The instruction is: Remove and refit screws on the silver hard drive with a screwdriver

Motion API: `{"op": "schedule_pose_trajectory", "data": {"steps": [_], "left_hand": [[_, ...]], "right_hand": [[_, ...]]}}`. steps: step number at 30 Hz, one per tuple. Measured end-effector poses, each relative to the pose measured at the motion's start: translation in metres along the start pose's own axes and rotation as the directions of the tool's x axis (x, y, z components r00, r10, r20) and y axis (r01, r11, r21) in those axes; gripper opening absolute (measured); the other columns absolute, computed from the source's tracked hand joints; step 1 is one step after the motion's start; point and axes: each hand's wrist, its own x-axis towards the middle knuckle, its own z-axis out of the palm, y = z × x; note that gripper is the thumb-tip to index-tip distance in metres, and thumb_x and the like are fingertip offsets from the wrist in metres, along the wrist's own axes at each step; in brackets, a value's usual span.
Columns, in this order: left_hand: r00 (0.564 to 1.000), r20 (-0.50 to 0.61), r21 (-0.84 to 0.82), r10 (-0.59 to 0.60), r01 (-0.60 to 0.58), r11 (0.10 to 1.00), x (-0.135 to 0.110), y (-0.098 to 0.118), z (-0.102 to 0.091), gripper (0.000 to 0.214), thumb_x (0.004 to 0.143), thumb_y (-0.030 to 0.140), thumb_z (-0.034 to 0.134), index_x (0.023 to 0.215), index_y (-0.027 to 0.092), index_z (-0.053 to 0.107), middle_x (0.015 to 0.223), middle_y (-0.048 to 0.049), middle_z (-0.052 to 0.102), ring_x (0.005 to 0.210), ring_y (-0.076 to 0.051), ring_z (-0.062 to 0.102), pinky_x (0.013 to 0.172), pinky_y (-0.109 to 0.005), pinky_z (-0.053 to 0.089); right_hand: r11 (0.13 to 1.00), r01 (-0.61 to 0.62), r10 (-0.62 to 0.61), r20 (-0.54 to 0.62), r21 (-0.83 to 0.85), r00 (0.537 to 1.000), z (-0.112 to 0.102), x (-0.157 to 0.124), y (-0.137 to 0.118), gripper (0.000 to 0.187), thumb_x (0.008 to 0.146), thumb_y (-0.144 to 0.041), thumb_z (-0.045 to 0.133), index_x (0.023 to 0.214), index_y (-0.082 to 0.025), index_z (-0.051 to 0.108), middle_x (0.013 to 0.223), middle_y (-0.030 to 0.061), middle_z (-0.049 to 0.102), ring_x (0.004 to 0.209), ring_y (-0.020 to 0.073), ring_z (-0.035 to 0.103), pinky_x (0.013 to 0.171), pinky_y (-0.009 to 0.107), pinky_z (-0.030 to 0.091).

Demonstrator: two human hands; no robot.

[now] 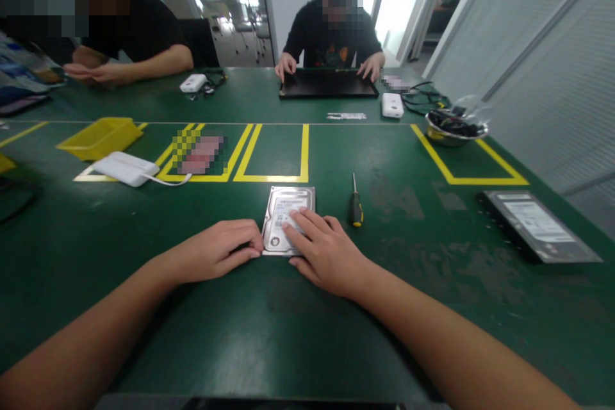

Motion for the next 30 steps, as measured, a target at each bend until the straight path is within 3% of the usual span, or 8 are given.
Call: {"op": "schedule_pose_trajectory", "data": {"steps": [14,30], "left_hand": [[0.999,-0.008,0.004,0.036,-0.036,0.999,-0.0003,-0.0043,0.0004,0.010,0.094,0.022,0.054,0.101,0.019,0.061,0.097,-0.0034,0.062,0.089,-0.017,0.058,0.081,-0.029,0.043],[0.997,-0.049,-0.019,0.051,-0.052,0.998,0.0019,-0.0026,0.0022,0.007,0.092,0.020,0.053,0.092,0.017,0.059,0.088,-0.0023,0.061,0.082,-0.016,0.056,0.076,-0.029,0.042]], "right_hand": [[1.000,0.001,-0.001,0.009,-0.012,1.000,0.0001,-0.0005,0.0003,0.054,0.098,-0.036,0.047,0.148,-0.016,0.043,0.159,0.0144,0.035,0.146,0.0317,0.032,0.104,0.051,0.041],[1.000,-0.002,0.002,0.012,-0.010,1.000,0.0005,-0.0011,-0.0001,0.054,0.099,-0.035,0.046,0.148,-0.015,0.043,0.159,0.0154,0.035,0.146,0.0326,0.032,0.104,0.052,0.041]]}}
